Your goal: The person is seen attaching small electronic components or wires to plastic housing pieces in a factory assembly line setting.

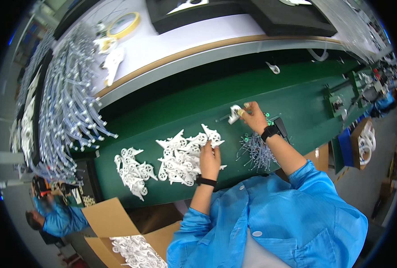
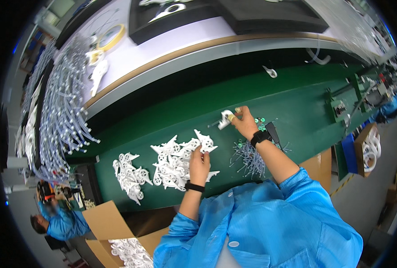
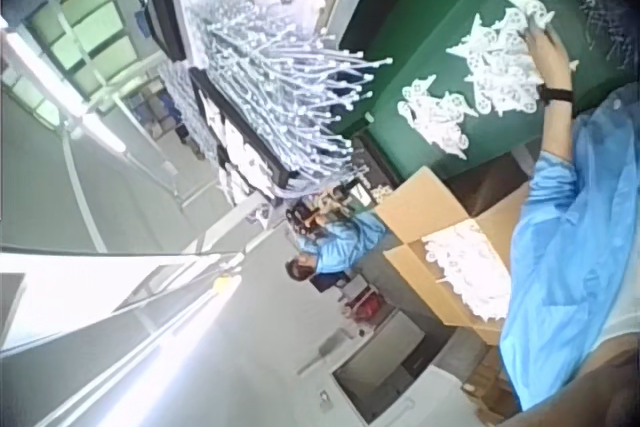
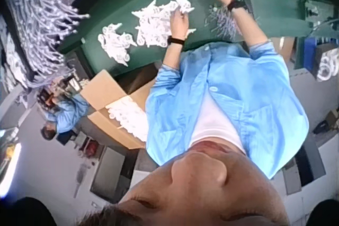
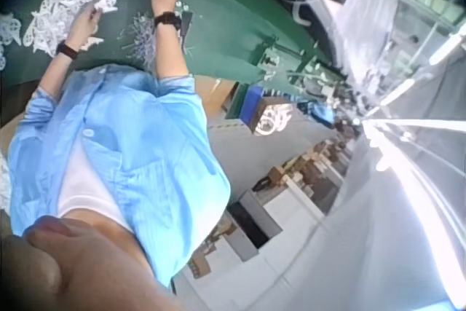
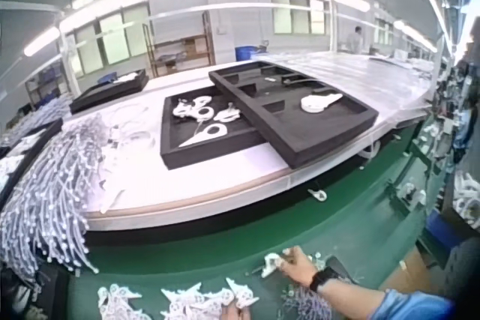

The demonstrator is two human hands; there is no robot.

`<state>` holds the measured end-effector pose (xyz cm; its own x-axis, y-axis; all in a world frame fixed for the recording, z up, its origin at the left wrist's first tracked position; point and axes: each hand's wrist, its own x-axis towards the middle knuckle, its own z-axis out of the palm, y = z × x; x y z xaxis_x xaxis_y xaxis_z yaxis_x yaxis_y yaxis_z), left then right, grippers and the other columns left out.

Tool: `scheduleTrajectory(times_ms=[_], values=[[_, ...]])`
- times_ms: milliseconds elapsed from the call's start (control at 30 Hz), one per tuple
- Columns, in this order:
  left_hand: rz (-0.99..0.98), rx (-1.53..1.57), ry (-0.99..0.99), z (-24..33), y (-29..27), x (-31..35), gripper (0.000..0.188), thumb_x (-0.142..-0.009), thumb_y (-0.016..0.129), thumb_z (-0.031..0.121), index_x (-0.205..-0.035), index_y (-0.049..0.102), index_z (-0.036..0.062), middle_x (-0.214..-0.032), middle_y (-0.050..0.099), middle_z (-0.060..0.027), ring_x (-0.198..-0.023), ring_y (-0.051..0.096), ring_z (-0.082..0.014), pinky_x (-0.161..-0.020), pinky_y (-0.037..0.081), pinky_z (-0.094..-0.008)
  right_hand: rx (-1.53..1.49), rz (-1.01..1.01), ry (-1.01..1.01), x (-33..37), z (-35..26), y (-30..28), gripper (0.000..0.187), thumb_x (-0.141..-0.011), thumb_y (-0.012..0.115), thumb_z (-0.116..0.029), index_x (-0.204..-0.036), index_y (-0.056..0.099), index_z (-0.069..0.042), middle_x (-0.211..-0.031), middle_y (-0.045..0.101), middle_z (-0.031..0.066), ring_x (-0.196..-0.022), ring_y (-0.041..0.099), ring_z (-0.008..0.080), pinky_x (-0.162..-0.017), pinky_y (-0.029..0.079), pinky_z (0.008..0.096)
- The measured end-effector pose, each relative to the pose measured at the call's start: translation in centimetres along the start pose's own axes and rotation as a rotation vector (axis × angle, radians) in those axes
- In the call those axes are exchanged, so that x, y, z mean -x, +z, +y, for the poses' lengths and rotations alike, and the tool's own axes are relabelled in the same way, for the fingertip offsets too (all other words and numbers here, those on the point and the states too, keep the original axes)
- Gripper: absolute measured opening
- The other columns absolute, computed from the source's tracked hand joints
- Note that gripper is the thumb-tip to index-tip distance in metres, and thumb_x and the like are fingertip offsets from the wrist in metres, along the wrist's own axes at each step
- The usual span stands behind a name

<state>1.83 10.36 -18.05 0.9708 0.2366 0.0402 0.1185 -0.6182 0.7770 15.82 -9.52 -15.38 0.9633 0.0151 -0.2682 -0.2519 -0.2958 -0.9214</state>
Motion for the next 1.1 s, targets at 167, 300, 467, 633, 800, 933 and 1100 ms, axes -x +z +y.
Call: scheduleTrajectory(times_ms=[167, 300, 467, 633, 800, 933, 1100], values=[[-0.134, -0.389, 0.103, -1.6, 1.9, -3.6, 0.049, -0.075, 0.074, 0.015, -0.118, 0.057, -0.0004, -0.105, 0.050, -0.0166, -0.099, 0.048, -0.0356, -0.086, 0.042, -0.0434, 0.290, 0.132, -0.081, 0.9, 5.4, -5.8, 0.023, -0.083, 0.066, -0.013, -0.099, 0.056, 0.001, -0.094, 0.063, 0.0151, -0.082, 0.063, 0.0277, -0.074, 0.049, 0.0355], [-0.234, -0.433, 0.085, -2.3, 3.2, -4.1, 0.048, -0.073, 0.073, 0.015, -0.118, 0.058, 0.0073, -0.108, 0.050, -0.0135, -0.104, 0.047, -0.0338, -0.088, 0.040, -0.0445, 0.295, 0.061, 0.103, 5.5, 6.7, -8.6, 0.013, -0.080, 0.062, -0.001, -0.092, 0.063, 0.000, -0.087, 0.064, 0.0155, -0.079, 0.061, 0.0275, -0.073, 0.048, 0.0359], [-0.178, -0.484, 0.100, -1.6, 3.8, -3.6, 0.046, -0.069, 0.077, 0.012, -0.111, 0.057, 0.0086, -0.111, 0.049, -0.0130, -0.105, 0.046, -0.0330, -0.088, 0.037, -0.0452, 0.244, 0.168, 0.108, 6.4, 10.6, -9.6, 0.013, -0.079, 0.065, -0.003, -0.092, 0.064, -0.001, -0.090, 0.062, 0.0161, -0.081, 0.061, 0.0280, -0.074, 0.047, 0.0358], [-0.093, -0.459, 0.152, -1.4, 4.0, -2.3, 0.044, -0.073, 0.075, 0.013, -0.111, 0.054, 0.0073, -0.112, 0.054, -0.0142, -0.106, 0.047, -0.0337, -0.089, 0.035, -0.0455, 0.608, 0.157, -0.227, 3.4, 6.8, -5.4, 0.022, -0.076, 0.070, -0.009, -0.097, 0.064, -0.008, -0.094, 0.060, 0.0131, -0.094, 0.056, 0.0340, -0.084, 0.046, 0.0423], [0.014, -0.041, 0.109, 1.5, 2.8, 0.1, 0.036, -0.084, 0.068, 0.014, -0.110, 0.050, -0.0039, -0.105, 0.056, -0.0210, -0.100, 0.052, -0.0389, -0.088, 0.040, -0.0451, 1.111, 0.033, -0.236, -1.0, 8.7, -2.2, 0.023, -0.072, 0.071, -0.015, -0.093, 0.064, -0.009, -0.094, 0.061, 0.0108, -0.099, 0.056, 0.0306, -0.087, 0.045, 0.0400], [0.115, 0.235, -0.044, 3.6, 1.2, 3.3, 0.034, -0.086, 0.068, 0.010, -0.107, 0.047, -0.0042, -0.097, 0.057, -0.0149, -0.087, 0.060, -0.0238, -0.075, 0.050, -0.0347, 1.090, 0.018, -0.227, -2.4, 12.0, -2.2, 0.020, -0.073, 0.069, -0.015, -0.091, 0.064, -0.008, -0.096, 0.062, 0.0131, -0.095, 0.059, 0.0312, -0.086, 0.047, 0.0414], [0.096, 0.695, -0.417, 5.4, -0.1, 6.2, 0.028, -0.087, 0.065, 0.006, -0.106, 0.045, 0.0008, -0.080, 0.057, -0.0066, -0.061, 0.056, -0.0095, -0.049, 0.045, -0.0216, -0.095, -0.043, -0.051, 1.5, 6.6, -6.3, 0.027, -0.087, 0.058, -0.002, -0.114, 0.057, -0.001, -0.097, 0.061, 0.0072, -0.081, 0.061, 0.0131, -0.072, 0.051, 0.0265]])
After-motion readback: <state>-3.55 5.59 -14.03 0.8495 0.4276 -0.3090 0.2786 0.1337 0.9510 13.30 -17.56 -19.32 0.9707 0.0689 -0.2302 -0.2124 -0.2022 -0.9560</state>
